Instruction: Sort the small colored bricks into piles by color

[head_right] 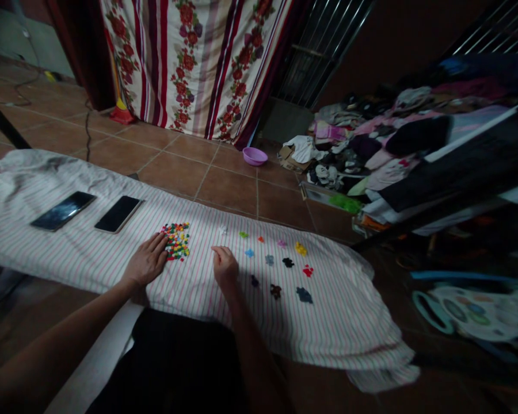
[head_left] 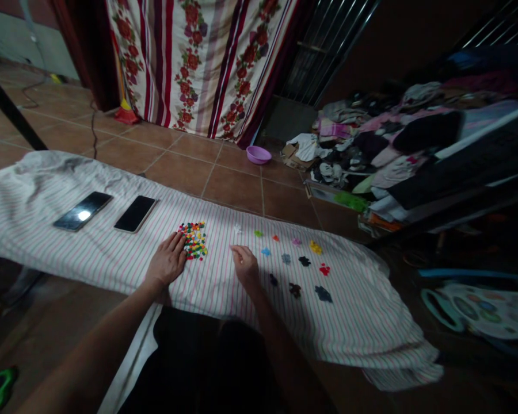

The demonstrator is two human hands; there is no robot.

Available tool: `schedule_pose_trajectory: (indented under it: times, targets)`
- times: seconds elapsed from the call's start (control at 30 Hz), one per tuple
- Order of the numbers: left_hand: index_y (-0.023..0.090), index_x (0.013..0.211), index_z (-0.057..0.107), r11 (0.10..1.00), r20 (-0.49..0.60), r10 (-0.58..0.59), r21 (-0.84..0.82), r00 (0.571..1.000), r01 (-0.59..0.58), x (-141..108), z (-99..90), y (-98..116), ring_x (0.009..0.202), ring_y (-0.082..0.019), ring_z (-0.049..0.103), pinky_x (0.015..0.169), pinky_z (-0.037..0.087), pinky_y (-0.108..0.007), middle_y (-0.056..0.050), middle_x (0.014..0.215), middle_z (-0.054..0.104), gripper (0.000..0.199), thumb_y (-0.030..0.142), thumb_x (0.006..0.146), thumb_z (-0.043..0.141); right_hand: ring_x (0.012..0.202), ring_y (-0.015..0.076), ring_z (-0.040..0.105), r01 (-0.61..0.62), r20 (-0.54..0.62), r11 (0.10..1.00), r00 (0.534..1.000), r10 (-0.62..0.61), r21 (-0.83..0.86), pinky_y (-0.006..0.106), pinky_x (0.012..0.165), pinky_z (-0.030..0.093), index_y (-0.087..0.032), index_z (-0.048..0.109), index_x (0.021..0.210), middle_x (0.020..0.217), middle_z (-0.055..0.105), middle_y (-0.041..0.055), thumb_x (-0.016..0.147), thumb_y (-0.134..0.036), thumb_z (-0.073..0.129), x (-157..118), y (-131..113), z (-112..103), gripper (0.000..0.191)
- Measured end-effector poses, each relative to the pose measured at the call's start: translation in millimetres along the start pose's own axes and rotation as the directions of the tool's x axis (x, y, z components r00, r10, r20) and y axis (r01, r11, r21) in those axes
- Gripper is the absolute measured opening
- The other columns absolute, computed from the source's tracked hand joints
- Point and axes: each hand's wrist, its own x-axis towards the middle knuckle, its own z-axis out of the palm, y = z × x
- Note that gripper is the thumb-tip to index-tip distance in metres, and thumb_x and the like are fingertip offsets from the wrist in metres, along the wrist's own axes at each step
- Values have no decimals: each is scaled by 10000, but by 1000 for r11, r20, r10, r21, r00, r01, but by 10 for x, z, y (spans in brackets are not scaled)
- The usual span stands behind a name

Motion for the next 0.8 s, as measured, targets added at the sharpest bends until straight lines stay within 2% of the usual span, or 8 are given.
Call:
schedule_pose_trajectory:
  times: [0.13, 0.27, 0.43, 0.67, 0.8]
  targets:
    - [82, 1351, 524, 1000, -16, 2, 0, 1000, -2, -8, 19, -9, 1400, -310, 403, 1070, 435, -481, -180, 1433, 524, 489, 330, 974, 337, 911, 175, 652, -8, 152, 1000, 988, 9, -8, 285, 847, 520, -203, 722, 1036, 980, 694, 71, 892, -167, 443, -14, -266, 325, 315]
    - [76, 1350, 522, 1000, -19, -1, 2, 1000, 1, -8, 28, -7, 1399, -306, 406, 1074, 434, -477, -185, 1432, 523, 481, 321, 971, 355, 971, 178, 639, -68, 200, 987, 975, 96, -145, 277, 883, 489, -207, 696, 1135, 1035, 672, 73, 917, -189, 480, 55, -511, 526, 308]
    - [87, 1357, 520, 1000, -14, -16, -3, 1000, 16, 0, 27, 4, 1397, -310, 409, 1071, 438, -483, -180, 1436, 520, 482, 325, 970, 361, 960, 184, 625, -154, 165, 939, 963, 212, -307, 277, 847, 465, -253, 691, 1153, 1031, 665, 54, 929, -246, 538, 103, -679, 660, 272]
    - [89, 1350, 526, 1000, -17, -16, 5, 1000, 16, -3, 22, 10, 1400, -303, 407, 1075, 433, -479, -176, 1434, 525, 482, 333, 973, 348, 948, 172, 605, -79, 80, 941, 991, 111, -329, 261, 843, 430, -244, 716, 1021, 972, 670, 38, 939, -265, 562, 9, -635, 743, 175]
    - [90, 1348, 524, 1000, -12, -7, 0, 1000, 7, -9, 19, 5, 1403, -303, 403, 1080, 425, -485, -177, 1429, 529, 489, 343, 974, 336, 926, 160, 614, -107, 42, 956, 991, 123, -273, 245, 821, 431, -248, 707, 975, 956, 677, 20, 916, -257, 600, -6, -625, 748, 122]
